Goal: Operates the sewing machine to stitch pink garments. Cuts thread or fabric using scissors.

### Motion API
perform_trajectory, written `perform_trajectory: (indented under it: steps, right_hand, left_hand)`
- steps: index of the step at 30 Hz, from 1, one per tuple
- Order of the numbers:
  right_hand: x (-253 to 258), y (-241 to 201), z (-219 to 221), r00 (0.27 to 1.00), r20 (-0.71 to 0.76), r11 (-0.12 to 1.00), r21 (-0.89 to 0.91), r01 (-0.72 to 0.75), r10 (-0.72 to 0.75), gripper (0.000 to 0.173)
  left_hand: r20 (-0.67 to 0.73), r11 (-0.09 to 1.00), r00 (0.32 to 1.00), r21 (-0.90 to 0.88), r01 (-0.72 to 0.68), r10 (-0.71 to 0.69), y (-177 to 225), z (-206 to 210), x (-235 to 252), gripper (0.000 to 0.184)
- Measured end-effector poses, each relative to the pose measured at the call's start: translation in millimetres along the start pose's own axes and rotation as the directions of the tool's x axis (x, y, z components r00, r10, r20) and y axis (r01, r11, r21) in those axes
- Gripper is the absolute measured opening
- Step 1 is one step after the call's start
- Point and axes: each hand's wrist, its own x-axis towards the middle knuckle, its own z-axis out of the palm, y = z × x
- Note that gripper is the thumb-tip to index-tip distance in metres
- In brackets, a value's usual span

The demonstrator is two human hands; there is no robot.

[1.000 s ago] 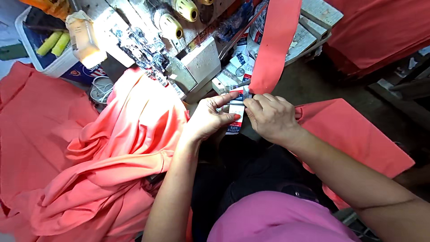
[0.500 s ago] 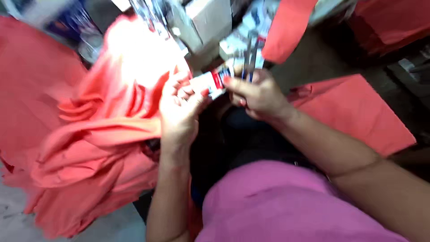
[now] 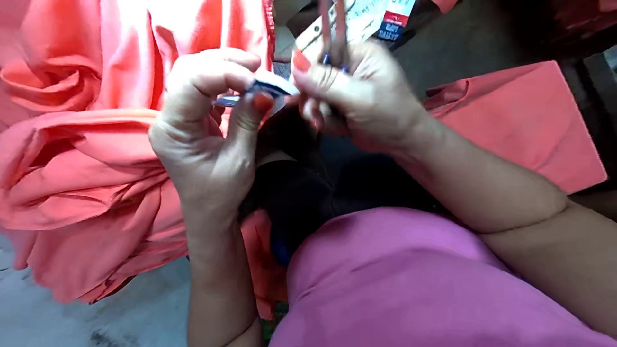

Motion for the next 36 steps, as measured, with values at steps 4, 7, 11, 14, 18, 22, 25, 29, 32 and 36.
perform_trajectory:
  steps: [4, 7, 11, 14, 18, 22, 25, 29, 32, 36]
  right_hand:
    - [-0.8, 12.5, 7.8, 0.918, 0.253, 0.872, 0.312, -0.377, 0.307, 0.037]
    - [6.9, 6.7, 10.9, 0.975, 0.160, 0.935, 0.296, -0.195, 0.152, 0.016]
    - [11.9, 3.5, 5.9, 0.986, 0.077, 0.986, -0.070, 0.153, -0.148, 0.005]
    - [6.8, 8.3, 7.6, 0.975, 0.028, 0.956, -0.195, 0.220, -0.219, 0.009]
    - [4.3, 13.8, 8.7, 0.970, -0.035, 0.952, -0.204, 0.228, -0.240, 0.007]
    - [10.4, 11.2, 4.7, 0.950, -0.002, 0.912, -0.278, 0.301, -0.314, 0.010]
    - [12.7, 10.9, 8.4, 0.949, -0.059, 0.890, -0.369, 0.267, -0.310, 0.005]
    - [11.6, 13.8, 9.6, 0.959, -0.095, 0.933, -0.274, 0.232, -0.267, 0.007]
    - [11.0, 16.4, 8.1, 0.963, -0.095, 0.939, -0.265, 0.221, -0.253, 0.006]
    - [9.3, 18.7, 9.4, 0.963, -0.126, 0.939, -0.282, 0.197, -0.240, 0.006]
  left_hand:
    - [0.055, 0.998, 0.997, 0.034, -0.055, 0.053, 11.4, -3.9, 2.4, 0.007]
    - [0.071, 0.998, 0.997, -0.042, -0.036, 0.039, 7.8, -8.4, -4.0, 0.008]
    - [-0.029, 0.990, 0.997, -0.126, 0.068, -0.072, 2.2, -9.6, -11.7, 0.008]
    - [-0.125, 0.963, 0.981, -0.242, 0.117, -0.150, 1.1, -2.3, -11.3, 0.009]
    - [-0.187, 0.957, 0.958, -0.235, 0.170, -0.217, 5.1, 1.0, -4.7, 0.017]
    - [-0.190, 0.973, 0.957, -0.113, 0.202, -0.220, 10.8, 0.4, 1.0, 0.026]
    - [-0.182, 0.964, 0.954, -0.167, 0.208, -0.237, 8.7, 2.1, 0.7, 0.036]
    - [-0.152, 0.895, 0.926, -0.349, 0.278, -0.347, 7.3, 3.8, -1.7, 0.057]
    - [-0.193, 0.900, 0.905, -0.305, 0.311, -0.378, 9.8, 7.8, -0.7, 0.057]
    - [-0.191, 0.897, 0.898, -0.289, 0.334, -0.396, 10.7, 9.3, 1.0, 0.058]
